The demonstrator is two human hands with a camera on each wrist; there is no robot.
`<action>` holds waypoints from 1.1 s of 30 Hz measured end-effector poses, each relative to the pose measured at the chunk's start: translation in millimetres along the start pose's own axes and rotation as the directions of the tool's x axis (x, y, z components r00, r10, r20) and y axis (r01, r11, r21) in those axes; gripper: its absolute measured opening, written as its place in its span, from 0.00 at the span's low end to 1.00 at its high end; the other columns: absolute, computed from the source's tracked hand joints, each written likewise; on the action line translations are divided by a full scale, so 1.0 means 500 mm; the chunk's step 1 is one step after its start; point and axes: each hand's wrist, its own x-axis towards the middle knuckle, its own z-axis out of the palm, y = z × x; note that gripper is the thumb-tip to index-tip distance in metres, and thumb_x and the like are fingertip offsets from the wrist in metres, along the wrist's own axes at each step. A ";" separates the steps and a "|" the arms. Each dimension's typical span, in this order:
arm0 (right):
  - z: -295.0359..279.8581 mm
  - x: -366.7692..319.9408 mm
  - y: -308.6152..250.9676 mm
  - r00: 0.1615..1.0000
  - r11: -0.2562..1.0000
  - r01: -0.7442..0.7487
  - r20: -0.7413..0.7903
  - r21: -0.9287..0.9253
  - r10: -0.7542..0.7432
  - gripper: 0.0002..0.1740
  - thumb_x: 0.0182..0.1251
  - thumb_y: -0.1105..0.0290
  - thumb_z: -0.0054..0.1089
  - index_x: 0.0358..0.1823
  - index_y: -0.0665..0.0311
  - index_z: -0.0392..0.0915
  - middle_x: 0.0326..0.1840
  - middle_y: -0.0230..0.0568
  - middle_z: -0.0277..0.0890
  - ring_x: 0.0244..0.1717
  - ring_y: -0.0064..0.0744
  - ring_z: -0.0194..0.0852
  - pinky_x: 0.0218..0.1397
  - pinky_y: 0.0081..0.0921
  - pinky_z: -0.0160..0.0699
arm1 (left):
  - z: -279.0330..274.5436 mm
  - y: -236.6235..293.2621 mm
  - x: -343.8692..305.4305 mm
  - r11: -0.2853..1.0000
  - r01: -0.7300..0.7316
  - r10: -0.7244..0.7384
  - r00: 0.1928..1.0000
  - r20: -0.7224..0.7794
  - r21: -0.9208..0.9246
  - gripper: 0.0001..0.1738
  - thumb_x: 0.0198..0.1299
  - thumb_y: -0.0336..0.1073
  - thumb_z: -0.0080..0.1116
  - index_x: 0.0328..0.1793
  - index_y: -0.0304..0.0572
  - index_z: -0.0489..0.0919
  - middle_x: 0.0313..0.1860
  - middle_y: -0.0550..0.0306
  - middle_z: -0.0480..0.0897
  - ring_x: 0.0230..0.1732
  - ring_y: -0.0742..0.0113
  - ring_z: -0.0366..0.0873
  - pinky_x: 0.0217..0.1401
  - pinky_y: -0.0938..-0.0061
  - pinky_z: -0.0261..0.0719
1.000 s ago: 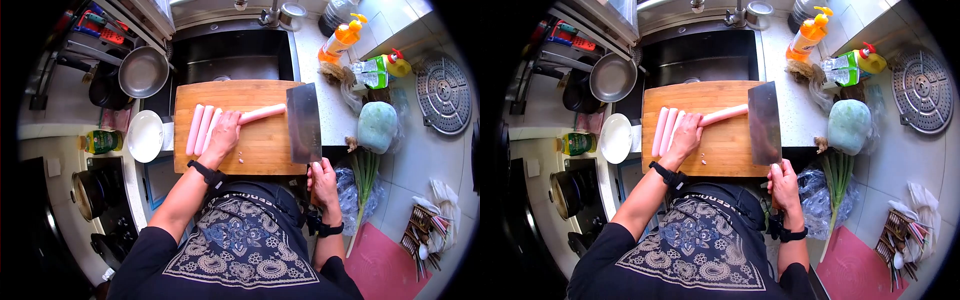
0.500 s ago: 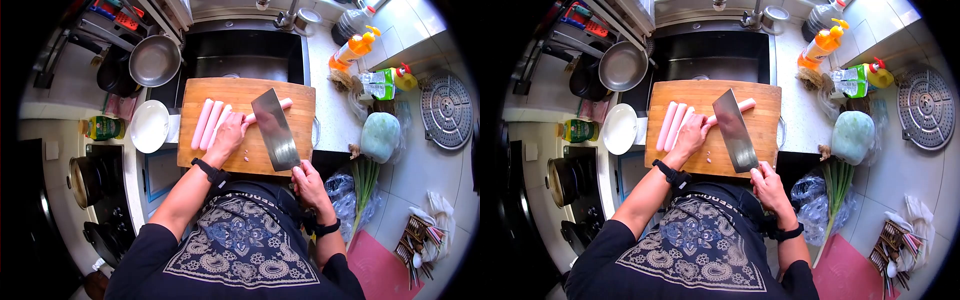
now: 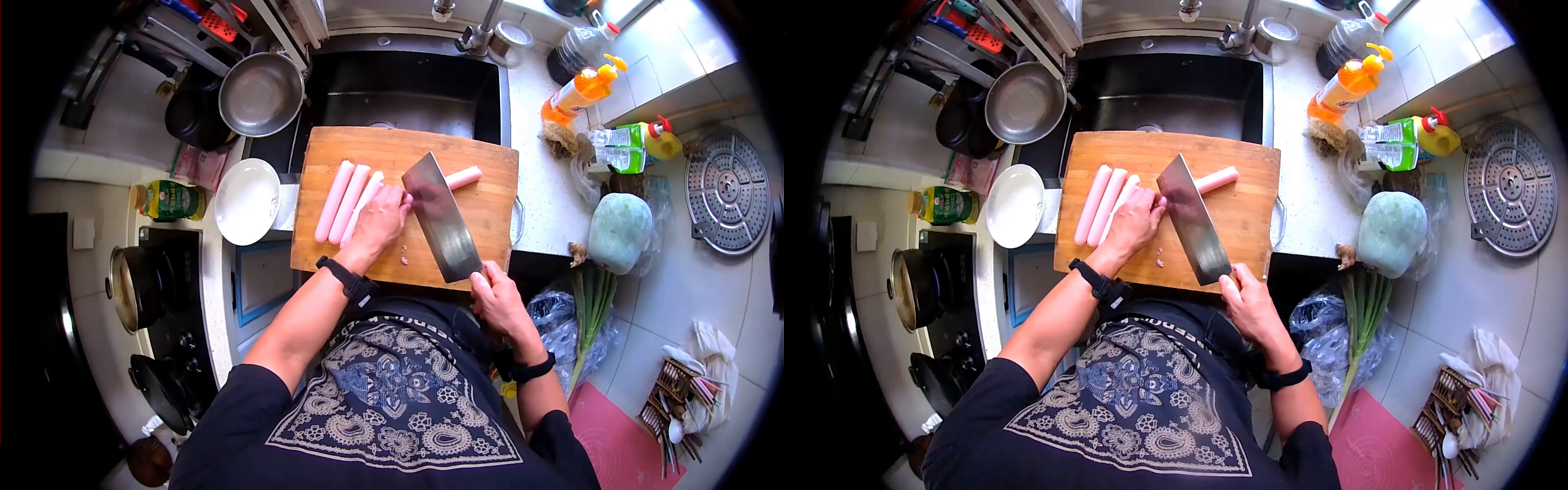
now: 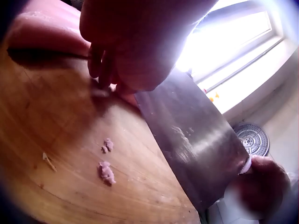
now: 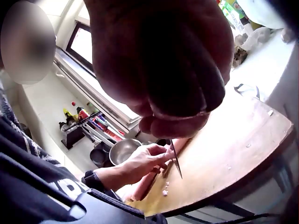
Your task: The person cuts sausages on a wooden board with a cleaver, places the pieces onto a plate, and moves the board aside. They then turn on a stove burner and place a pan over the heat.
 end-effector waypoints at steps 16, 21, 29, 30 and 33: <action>-0.018 0.015 0.038 0.999 1.000 -0.001 -0.052 -0.031 -0.001 0.12 0.75 0.64 0.51 0.48 0.66 0.73 0.23 0.31 0.71 0.19 0.20 0.67 0.22 0.22 0.69 | -0.005 0.023 0.000 0.990 -0.121 0.126 0.990 -0.061 0.077 0.11 0.64 0.36 0.59 0.48 0.39 0.79 0.47 0.47 0.81 0.48 0.46 0.79 0.52 0.57 0.79; -0.027 0.011 0.036 0.999 0.996 -0.033 -0.019 0.083 0.035 0.12 0.76 0.64 0.51 0.49 0.65 0.73 0.24 0.30 0.71 0.18 0.19 0.68 0.21 0.21 0.69 | -0.005 0.035 0.008 0.994 -0.072 0.072 0.997 0.006 0.082 0.14 0.65 0.39 0.59 0.52 0.41 0.80 0.50 0.49 0.81 0.50 0.46 0.80 0.54 0.58 0.79; -0.042 0.008 0.023 0.996 0.994 -0.031 -0.081 0.102 0.039 0.10 0.75 0.64 0.50 0.43 0.65 0.70 0.22 0.29 0.69 0.17 0.18 0.65 0.20 0.22 0.67 | 0.001 0.024 0.011 0.992 -0.049 0.044 0.998 0.045 0.117 0.12 0.64 0.36 0.59 0.52 0.43 0.80 0.49 0.50 0.82 0.49 0.46 0.80 0.54 0.59 0.79; -0.043 0.011 0.031 0.996 0.996 -0.020 -0.081 0.082 0.027 0.10 0.75 0.64 0.50 0.42 0.65 0.70 0.21 0.29 0.69 0.17 0.19 0.65 0.20 0.22 0.67 | 0.002 0.025 0.011 0.992 -0.064 0.060 0.998 0.036 0.110 0.12 0.64 0.36 0.59 0.52 0.43 0.80 0.49 0.50 0.81 0.49 0.46 0.80 0.54 0.59 0.79; -0.043 0.017 0.040 0.997 0.999 -0.019 -0.078 0.045 0.022 0.11 0.75 0.64 0.50 0.42 0.66 0.70 0.21 0.32 0.69 0.17 0.21 0.66 0.21 0.24 0.68 | -0.002 0.026 0.008 0.991 -0.087 0.086 0.996 0.013 0.104 0.13 0.63 0.34 0.59 0.53 0.43 0.80 0.48 0.49 0.81 0.50 0.46 0.80 0.54 0.59 0.79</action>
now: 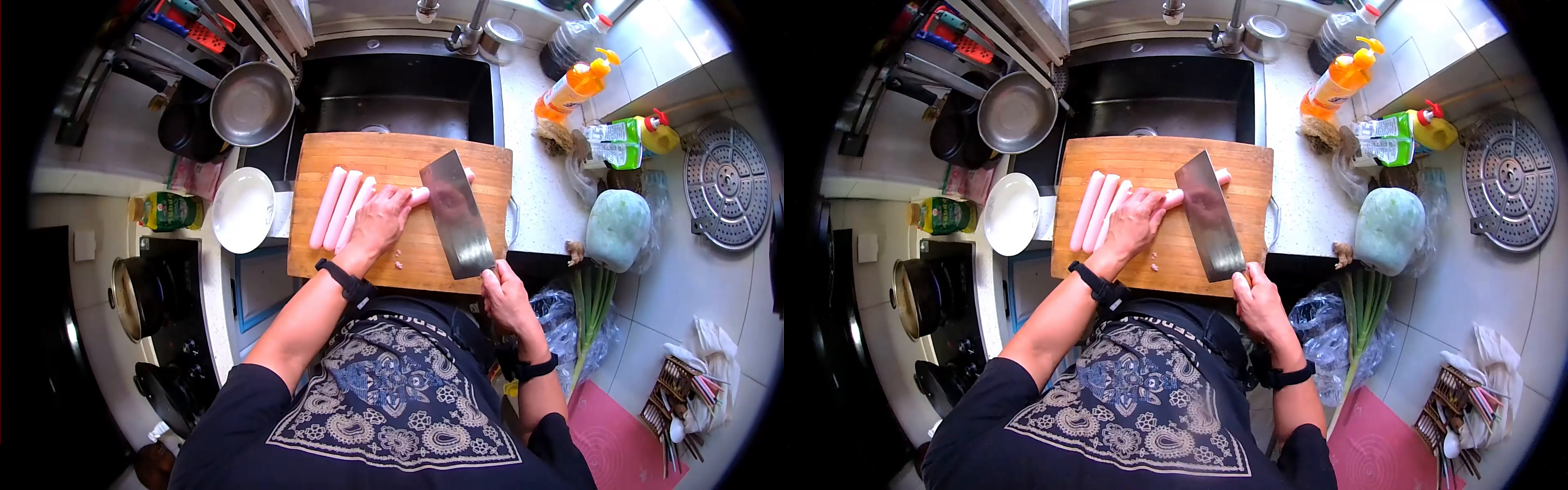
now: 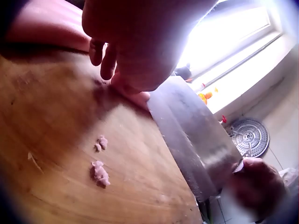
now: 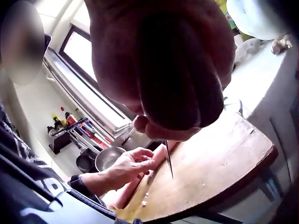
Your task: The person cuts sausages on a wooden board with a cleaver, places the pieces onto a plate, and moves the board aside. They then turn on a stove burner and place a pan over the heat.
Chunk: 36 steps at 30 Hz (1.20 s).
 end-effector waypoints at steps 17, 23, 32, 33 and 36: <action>-0.011 -0.009 -0.003 0.998 0.995 -0.013 -0.056 0.101 0.018 0.11 0.75 0.63 0.50 0.47 0.64 0.72 0.23 0.30 0.70 0.17 0.19 0.67 0.20 0.22 0.68 | 0.019 0.005 0.013 0.978 -0.175 0.178 0.984 -0.019 0.116 0.16 0.65 0.29 0.53 0.56 0.51 0.82 0.47 0.50 0.82 0.47 0.49 0.77 0.54 0.58 0.75; -0.018 0.017 0.035 0.993 0.990 0.101 -0.054 -0.094 -0.106 0.10 0.75 0.64 0.51 0.44 0.65 0.71 0.21 0.30 0.69 0.17 0.21 0.66 0.21 0.24 0.68 | 0.005 0.020 0.018 0.973 -0.189 0.191 0.982 0.002 0.130 0.18 0.63 0.29 0.51 0.57 0.56 0.81 0.49 0.54 0.81 0.48 0.50 0.78 0.51 0.57 0.79; -0.042 -0.009 -0.016 0.995 0.982 -0.004 -0.093 0.191 0.022 0.09 0.77 0.65 0.48 0.48 0.63 0.71 0.24 0.29 0.69 0.17 0.17 0.66 0.20 0.20 0.68 | 0.013 0.009 0.014 0.976 -0.175 0.177 0.984 -0.008 0.128 0.17 0.62 0.29 0.51 0.55 0.54 0.81 0.48 0.54 0.81 0.48 0.50 0.78 0.49 0.59 0.80; -0.044 -0.008 -0.023 0.994 0.984 0.004 -0.113 0.178 0.016 0.10 0.77 0.65 0.49 0.48 0.64 0.71 0.23 0.31 0.69 0.18 0.19 0.66 0.21 0.22 0.69 | 0.013 0.009 0.013 0.979 -0.165 0.166 0.986 -0.005 0.122 0.16 0.63 0.29 0.52 0.55 0.52 0.81 0.48 0.52 0.81 0.48 0.50 0.78 0.50 0.58 0.78; -0.037 0.014 0.023 0.993 0.997 0.065 -0.099 -0.051 -0.069 0.11 0.75 0.64 0.51 0.47 0.66 0.72 0.23 0.34 0.71 0.18 0.23 0.68 0.23 0.26 0.70 | 0.016 0.013 0.015 0.982 -0.159 0.160 0.987 -0.002 0.101 0.14 0.65 0.30 0.54 0.54 0.47 0.82 0.48 0.50 0.81 0.48 0.49 0.77 0.54 0.58 0.75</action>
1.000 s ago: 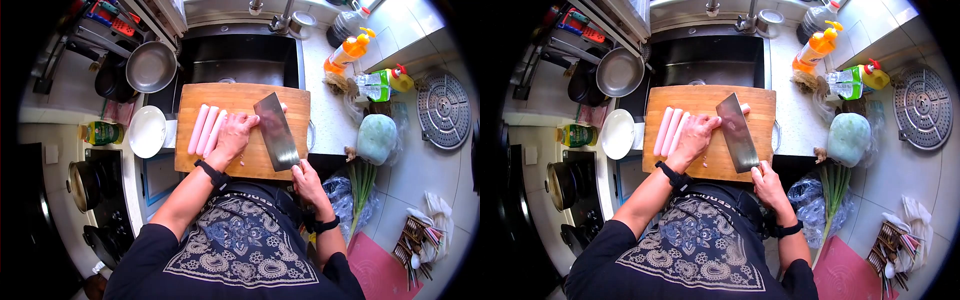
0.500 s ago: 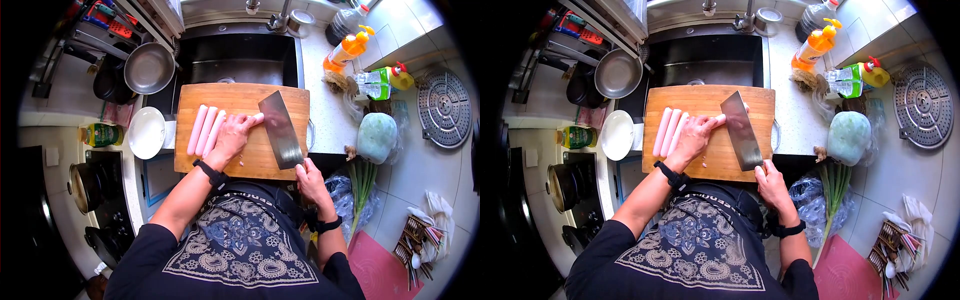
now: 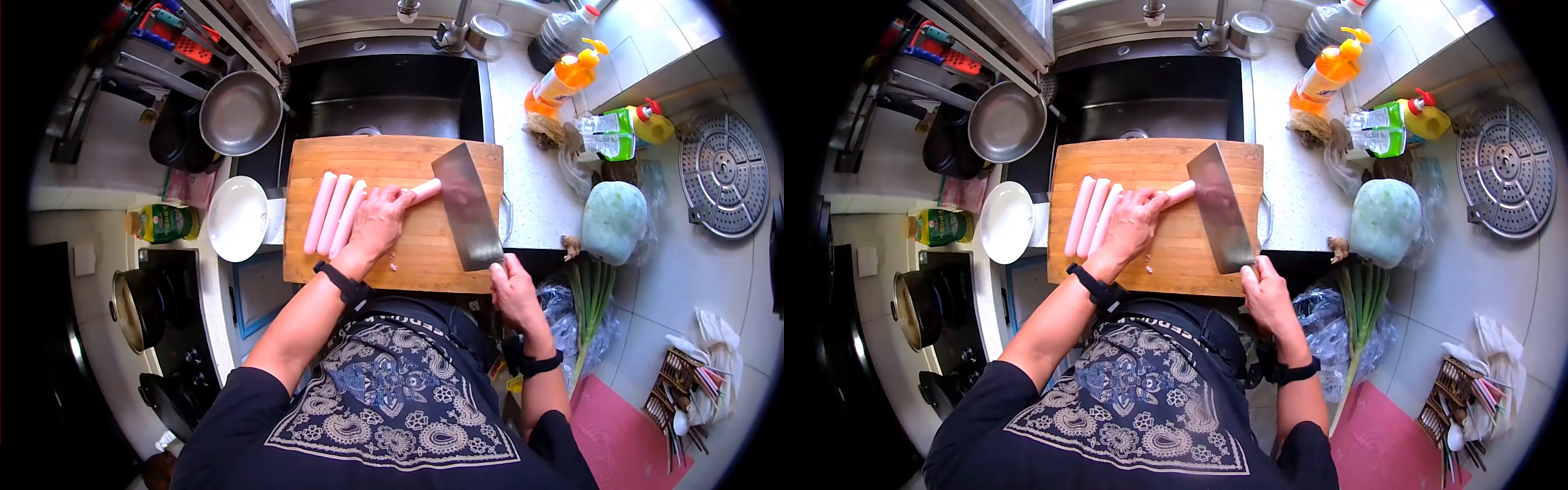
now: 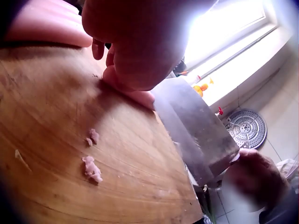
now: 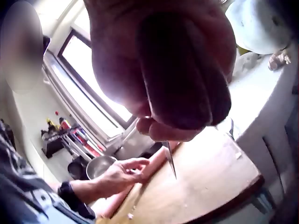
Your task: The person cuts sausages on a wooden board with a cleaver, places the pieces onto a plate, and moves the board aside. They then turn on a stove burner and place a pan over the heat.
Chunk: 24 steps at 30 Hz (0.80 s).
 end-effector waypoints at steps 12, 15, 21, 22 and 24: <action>-0.017 -0.016 -0.034 0.993 0.953 -0.105 -0.012 0.284 0.113 0.08 0.77 0.64 0.47 0.44 0.60 0.70 0.25 0.27 0.67 0.16 0.16 0.64 0.18 0.18 0.66 | -0.003 -0.006 -0.002 1.000 -0.010 0.010 1.000 -0.015 0.011 0.16 0.63 0.28 0.52 0.54 0.51 0.82 0.48 0.52 0.82 0.47 0.50 0.78 0.49 0.59 0.78; -0.027 -0.012 -0.031 0.993 0.959 -0.100 -0.031 0.264 0.112 0.10 0.77 0.63 0.48 0.48 0.61 0.71 0.25 0.28 0.68 0.16 0.16 0.64 0.18 0.18 0.67 | -0.004 -0.001 -0.002 1.000 0.003 -0.003 1.000 -0.005 -0.019 0.14 0.64 0.30 0.55 0.54 0.47 0.82 0.47 0.50 0.81 0.47 0.50 0.77 0.53 0.59 0.75; -0.009 -0.001 -0.013 0.991 0.983 -0.127 -0.020 0.130 0.131 0.12 0.76 0.63 0.50 0.50 0.64 0.72 0.24 0.28 0.69 0.17 0.17 0.64 0.20 0.20 0.68 | 0.000 -0.010 -0.001 1.000 -0.010 0.010 1.000 -0.003 -0.024 0.14 0.64 0.30 0.55 0.55 0.47 0.82 0.46 0.50 0.81 0.47 0.50 0.77 0.53 0.59 0.75; -0.012 -0.002 -0.016 0.991 0.980 -0.128 -0.007 0.154 0.131 0.12 0.76 0.63 0.50 0.50 0.64 0.72 0.24 0.28 0.69 0.17 0.17 0.65 0.19 0.19 0.68 | 0.000 -0.009 -0.002 1.000 -0.011 0.011 1.000 -0.004 -0.019 0.14 0.64 0.30 0.55 0.55 0.48 0.82 0.46 0.50 0.81 0.47 0.50 0.77 0.53 0.59 0.75; -0.022 -0.001 -0.022 0.992 0.971 -0.127 0.013 0.202 0.127 0.11 0.76 0.63 0.50 0.49 0.63 0.72 0.25 0.28 0.69 0.17 0.16 0.65 0.19 0.18 0.68 | -0.001 -0.006 0.000 1.000 -0.017 0.017 1.000 -0.008 -0.020 0.14 0.64 0.29 0.55 0.55 0.48 0.82 0.46 0.50 0.81 0.47 0.50 0.77 0.53 0.59 0.75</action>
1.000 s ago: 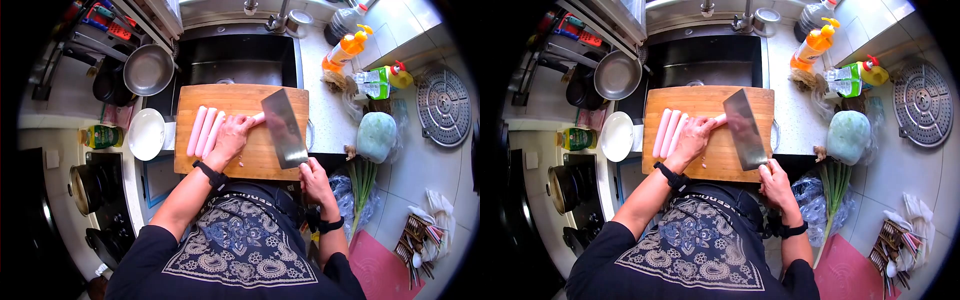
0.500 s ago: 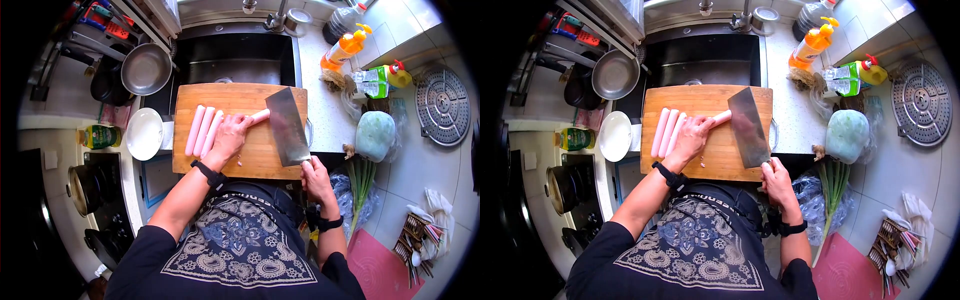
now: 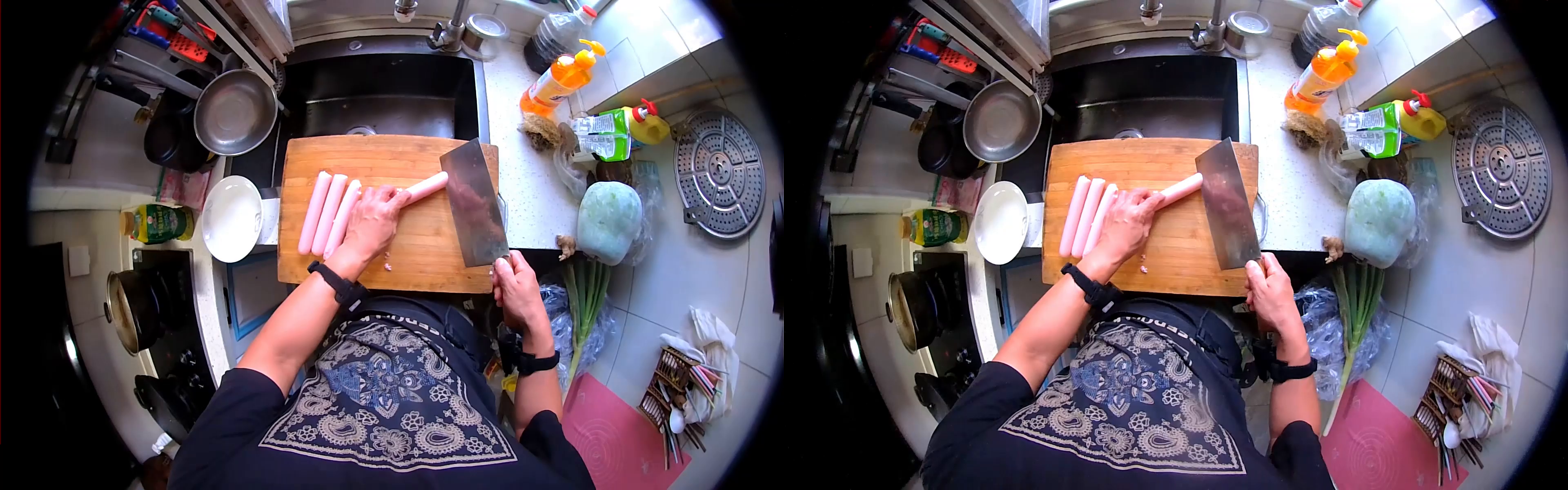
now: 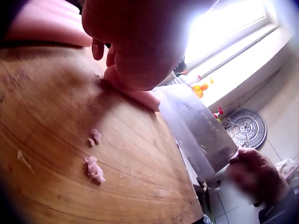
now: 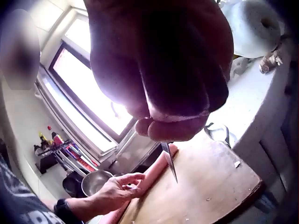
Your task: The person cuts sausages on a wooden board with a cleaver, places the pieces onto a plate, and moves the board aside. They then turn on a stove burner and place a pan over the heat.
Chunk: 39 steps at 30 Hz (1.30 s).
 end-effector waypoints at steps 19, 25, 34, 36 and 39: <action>0.001 -0.007 0.015 1.000 0.998 0.007 -0.004 0.064 -0.007 0.10 0.77 0.63 0.49 0.49 0.62 0.70 0.26 0.28 0.68 0.17 0.16 0.65 0.18 0.18 0.67 | -0.006 0.001 0.000 0.999 0.030 -0.028 0.998 0.049 -0.024 0.17 0.62 0.27 0.55 0.57 0.47 0.81 0.50 0.49 0.80 0.49 0.48 0.76 0.56 0.58 0.74; 0.019 -0.013 -0.004 1.000 1.000 0.007 0.015 -0.003 -0.007 0.09 0.78 0.62 0.48 0.45 0.60 0.68 0.26 0.27 0.67 0.18 0.16 0.65 0.19 0.16 0.67 | -0.011 0.003 0.007 0.998 0.035 -0.032 0.997 0.073 -0.046 0.18 0.60 0.30 0.58 0.57 0.46 0.80 0.51 0.49 0.79 0.52 0.48 0.76 0.57 0.58 0.74; 0.037 -0.021 0.011 0.997 0.998 0.043 -0.059 -0.053 -0.046 0.11 0.76 0.64 0.50 0.49 0.65 0.72 0.24 0.29 0.70 0.17 0.17 0.67 0.21 0.20 0.70 | 0.036 0.044 0.104 0.997 0.082 -0.080 0.983 0.166 -0.006 0.19 0.62 0.45 0.61 0.54 0.43 0.78 0.50 0.46 0.79 0.53 0.47 0.77 0.55 0.55 0.76; 0.041 -0.023 0.013 0.997 0.998 0.045 -0.058 -0.051 -0.048 0.12 0.76 0.64 0.51 0.50 0.65 0.72 0.24 0.29 0.71 0.18 0.17 0.68 0.21 0.20 0.70 | 0.046 0.053 0.121 0.995 0.098 -0.102 0.975 0.198 0.032 0.18 0.65 0.48 0.58 0.52 0.43 0.78 0.48 0.46 0.80 0.53 0.47 0.77 0.54 0.54 0.77; 0.038 -0.023 0.020 0.998 0.999 0.045 -0.048 -0.027 -0.046 0.12 0.76 0.64 0.51 0.51 0.65 0.72 0.25 0.29 0.71 0.18 0.17 0.68 0.21 0.19 0.70 | 0.063 0.053 0.129 0.992 0.123 -0.122 0.978 0.167 0.005 0.17 0.66 0.48 0.57 0.50 0.43 0.79 0.46 0.46 0.80 0.52 0.47 0.77 0.53 0.53 0.78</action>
